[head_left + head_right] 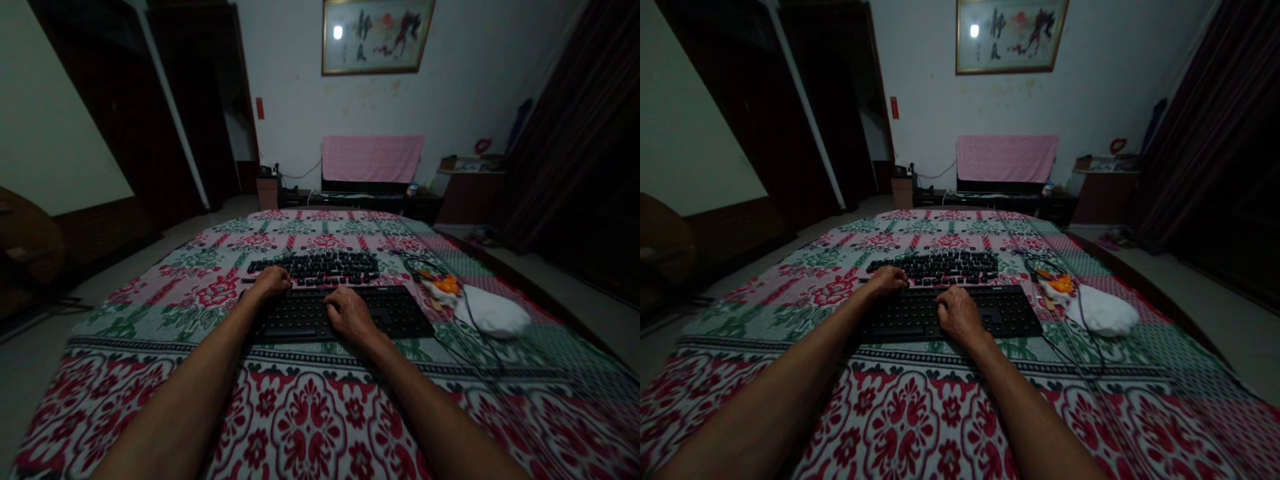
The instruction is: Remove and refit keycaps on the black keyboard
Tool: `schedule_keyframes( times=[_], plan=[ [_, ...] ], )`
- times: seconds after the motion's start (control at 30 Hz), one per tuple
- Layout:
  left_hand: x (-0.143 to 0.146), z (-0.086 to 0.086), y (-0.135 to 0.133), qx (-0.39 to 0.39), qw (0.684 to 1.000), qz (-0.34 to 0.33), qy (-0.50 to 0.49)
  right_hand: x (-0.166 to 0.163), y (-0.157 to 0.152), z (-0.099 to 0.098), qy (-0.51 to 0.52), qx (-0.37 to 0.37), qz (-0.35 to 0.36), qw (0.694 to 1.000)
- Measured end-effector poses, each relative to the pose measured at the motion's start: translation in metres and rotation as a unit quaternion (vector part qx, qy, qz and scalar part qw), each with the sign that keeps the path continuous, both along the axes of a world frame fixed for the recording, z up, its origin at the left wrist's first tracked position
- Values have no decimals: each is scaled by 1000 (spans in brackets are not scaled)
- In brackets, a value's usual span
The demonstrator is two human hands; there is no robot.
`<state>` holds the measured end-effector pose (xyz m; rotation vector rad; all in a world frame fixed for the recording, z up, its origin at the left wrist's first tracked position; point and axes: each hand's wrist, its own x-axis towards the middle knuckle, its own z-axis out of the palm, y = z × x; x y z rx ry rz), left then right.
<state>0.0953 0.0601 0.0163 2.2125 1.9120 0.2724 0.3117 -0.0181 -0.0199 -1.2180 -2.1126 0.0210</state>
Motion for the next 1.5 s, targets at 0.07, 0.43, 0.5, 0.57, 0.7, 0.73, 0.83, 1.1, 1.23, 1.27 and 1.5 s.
schedule_keyframes(
  times=[0.07,0.43,0.5,0.57,0.7,0.73,0.83,1.1,1.23,1.27,1.5],
  plan=[
    [0,-2,2,-1,1000,1,-5,0,-1,0,-2,-2,-3,1000],
    [-3,-13,-4,68,997,-7,-40,0,-2,0,-13,3,-5,1000],
    [-4,-10,-8,87,995,-8,-46,0,-2,0,-15,6,-2,1000],
    [-3,-6,-14,104,992,-19,-63,0,-2,-1,-15,8,0,1000],
    [1,1,-33,100,984,-67,-129,0,-1,-1,-13,12,3,1000],
    [2,3,-38,94,981,-74,-151,0,-1,-1,-10,13,5,1000],
    [8,4,-51,69,969,-81,-223,0,-2,2,7,19,22,1000],
    [17,3,-66,-13,927,-69,-367,-7,-7,9,51,37,117,991],
    [23,4,-70,-42,903,-71,-421,-9,-9,9,60,36,136,988],
    [25,5,-71,-45,900,-75,-428,-9,-9,9,62,35,141,987],
    [32,6,-76,-76,884,-102,-450,-10,-12,11,74,19,158,985]
  ],
)
